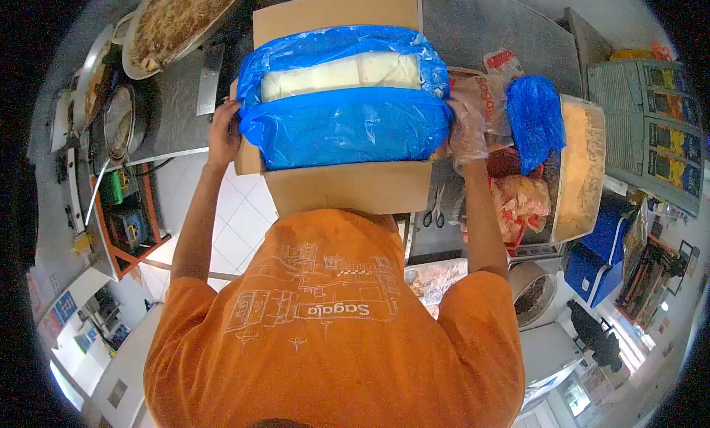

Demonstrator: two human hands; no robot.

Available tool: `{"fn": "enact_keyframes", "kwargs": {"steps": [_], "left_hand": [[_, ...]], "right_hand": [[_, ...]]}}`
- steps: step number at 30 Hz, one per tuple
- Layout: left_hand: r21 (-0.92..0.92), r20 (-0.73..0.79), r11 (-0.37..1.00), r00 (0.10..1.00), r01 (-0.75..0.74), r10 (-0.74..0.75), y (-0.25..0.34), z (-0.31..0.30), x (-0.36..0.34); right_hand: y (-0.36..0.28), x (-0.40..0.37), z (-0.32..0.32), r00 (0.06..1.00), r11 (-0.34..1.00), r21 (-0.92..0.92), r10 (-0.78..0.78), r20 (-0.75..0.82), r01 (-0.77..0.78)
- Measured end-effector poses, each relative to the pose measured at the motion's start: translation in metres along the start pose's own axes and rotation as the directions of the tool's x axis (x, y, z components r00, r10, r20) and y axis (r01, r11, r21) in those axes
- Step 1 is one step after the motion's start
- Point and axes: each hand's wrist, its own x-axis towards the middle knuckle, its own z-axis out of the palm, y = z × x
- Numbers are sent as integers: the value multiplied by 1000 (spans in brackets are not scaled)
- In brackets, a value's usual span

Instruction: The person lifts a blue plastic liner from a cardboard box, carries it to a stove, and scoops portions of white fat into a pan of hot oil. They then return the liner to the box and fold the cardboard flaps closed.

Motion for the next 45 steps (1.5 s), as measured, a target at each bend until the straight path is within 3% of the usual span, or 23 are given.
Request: {"fn": "enact_keyframes", "kwargs": {"steps": [1, 3, 5, 6, 9, 12, 15, 17, 19, 21, 22, 24, 28, 32, 34, 35, 36, 37, 39, 40, 42, 43, 45], "left_hand": [[-15, 10, 1000, 1000, 28, -27, 11, -9, 6], [-30, 3, 999, 1000, 31, -31, 45, -18, 4], [15, -6, 1000, 1000, -13, 13, 79, -31, 1], [192, 31, 980, 998, -60, 55, 88, -38, 4], [449, 75, 875, 983, -183, 167, 87, -39, 6], [317, 168, 902, 953, -294, 251, 92, -50, 6], [140, 393, 959, 903, -247, 175, 90, -57, -12], [112, 344, 967, 922, -230, 179, 107, -65, -17], [117, 371, 958, 907, -261, 201, 112, -69, -28], [154, 472, 924, 848, -350, 242, 102, -73, -44], [138, 485, 887, 811, -440, 327, 99, -72, -50], [104, 507, 787, 714, -608, 484, 98, -69, -61], [64, 499, 806, 718, -589, 485, 94, -63, -79], [-11, 483, 932, 814, -363, 323, 69, -45, -92], [-77, 358, 995, 930, -61, 84, 50, -30, -105], [-125, 303, 988, 952, 93, -51, 42, -24, -111], [-165, 100, 942, 955, 293, -279, 48, -11, -108], [-213, 7, 909, 930, 359, -366, 65, -5, -91], [-326, -165, 823, 829, 466, -534, 98, -6, -45], [-185, -187, 882, 866, 433, -464, 94, -4, -37], [110, -197, 935, 929, 338, -313, 86, 1, -22], [108, -198, 919, 914, 379, -354, 84, 1, -16], [104, -199, 884, 880, 456, -431, 85, 4, -4]], "right_hand": [[-1, 8, -2, 997, 997, -1, 72, 23, -72], [-21, 5, -22, 1000, 988, -157, -9, 13, 11], [-111, 15, -53, 950, 865, -411, -314, 5, 288], [-112, 18, -43, 913, 905, -207, -396, -93, 372], [-120, 24, -46, 993, 877, -474, -34, 115, 85], [-110, 18, -49, 954, 900, -315, -277, 118, 300], [-128, 6, -73, 893, 836, -325, -378, 243, 442], [-96, -28, -71, 899, 890, -301, -216, 382, 342], [-93, -49, -74, 874, 886, -296, -205, 442, 357], [-103, -66, -83, 840, 819, -301, -346, 418, 488], [-121, -66, -88, 831, 803, -366, -264, 489, 470], [-107, -74, -80, 776, 780, -329, -293, 559, 532], [-86, -90, -66, 691, 869, -199, -202, 694, 454], [-83, -90, -54, 852, 903, -201, -257, 457, 380], [-49, -113, -41, 907, 897, -293, -219, 359, 333], [-44, -114, -39, 963, 976, -206, -19, 269, 77], [-66, -96, -39, 960, 979, -97, 197, 199, -181], [-80, -83, -36, 898, 907, 28, 412, 155, -421], [-74, -59, -20, 883, 872, 154, 470, 4, -464], [-66, -45, -14, 864, 853, 219, 498, -71, -474], [-46, -26, -8, 895, 899, 56, 438, -82, -435], [-46, -17, -6, 910, 912, -25, 406, -83, -409], [-59, 9, -7, 864, 859, -94, 503, -26, -503]]}}
